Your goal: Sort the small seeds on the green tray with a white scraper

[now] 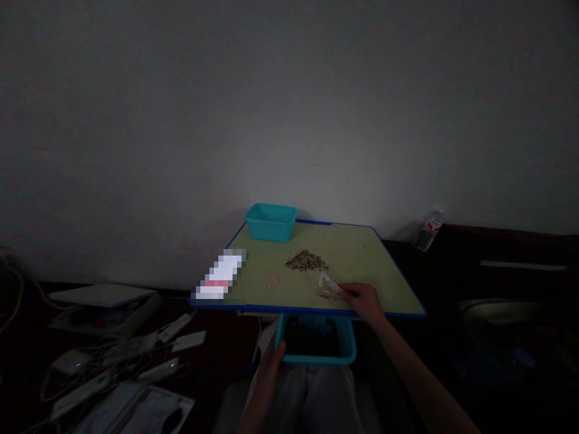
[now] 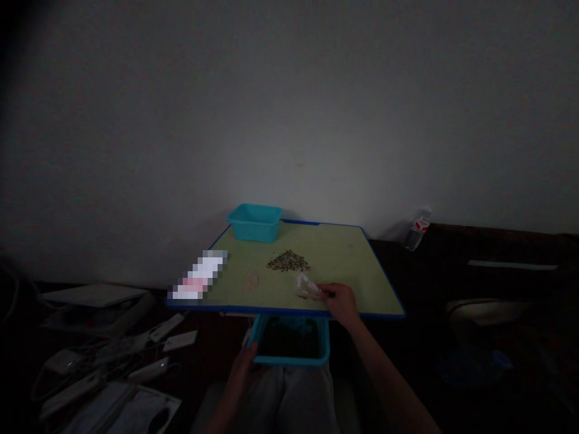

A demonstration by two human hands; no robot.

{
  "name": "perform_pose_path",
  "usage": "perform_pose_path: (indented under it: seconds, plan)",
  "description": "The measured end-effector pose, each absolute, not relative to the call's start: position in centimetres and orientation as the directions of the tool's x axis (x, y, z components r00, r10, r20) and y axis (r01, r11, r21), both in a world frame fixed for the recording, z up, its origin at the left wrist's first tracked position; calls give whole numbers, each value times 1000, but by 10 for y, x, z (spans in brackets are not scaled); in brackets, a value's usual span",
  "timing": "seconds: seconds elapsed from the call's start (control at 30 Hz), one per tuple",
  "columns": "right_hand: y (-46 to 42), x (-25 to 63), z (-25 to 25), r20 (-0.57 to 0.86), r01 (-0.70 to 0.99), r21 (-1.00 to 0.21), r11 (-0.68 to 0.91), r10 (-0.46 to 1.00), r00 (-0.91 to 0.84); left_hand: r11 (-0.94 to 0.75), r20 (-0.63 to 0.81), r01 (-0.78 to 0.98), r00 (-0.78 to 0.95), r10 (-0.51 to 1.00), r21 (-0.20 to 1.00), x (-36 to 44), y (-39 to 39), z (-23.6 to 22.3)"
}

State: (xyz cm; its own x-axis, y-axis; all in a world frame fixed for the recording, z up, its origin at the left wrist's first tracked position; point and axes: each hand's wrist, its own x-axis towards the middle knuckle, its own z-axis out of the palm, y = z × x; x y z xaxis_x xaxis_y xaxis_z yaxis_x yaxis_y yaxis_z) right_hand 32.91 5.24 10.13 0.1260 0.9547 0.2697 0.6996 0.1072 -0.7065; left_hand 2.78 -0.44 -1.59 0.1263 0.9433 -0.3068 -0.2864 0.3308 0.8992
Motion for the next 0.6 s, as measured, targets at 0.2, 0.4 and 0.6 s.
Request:
perform_pose_path:
  seconds: [0.2,0.4,0.6]
  plan:
    - [28,306,105,283,658,-735,160,955,84,355,-342,-293,97,935,888,30,-3,-18]
    - [22,296,113,284,659,-728,189,958,39,346,-317,-304,141,938,888,29,-7,-6]
    - [31,311,112,306,595,-783,184,946,109,353,-328,-335,130,935,873,29,-2,-24]
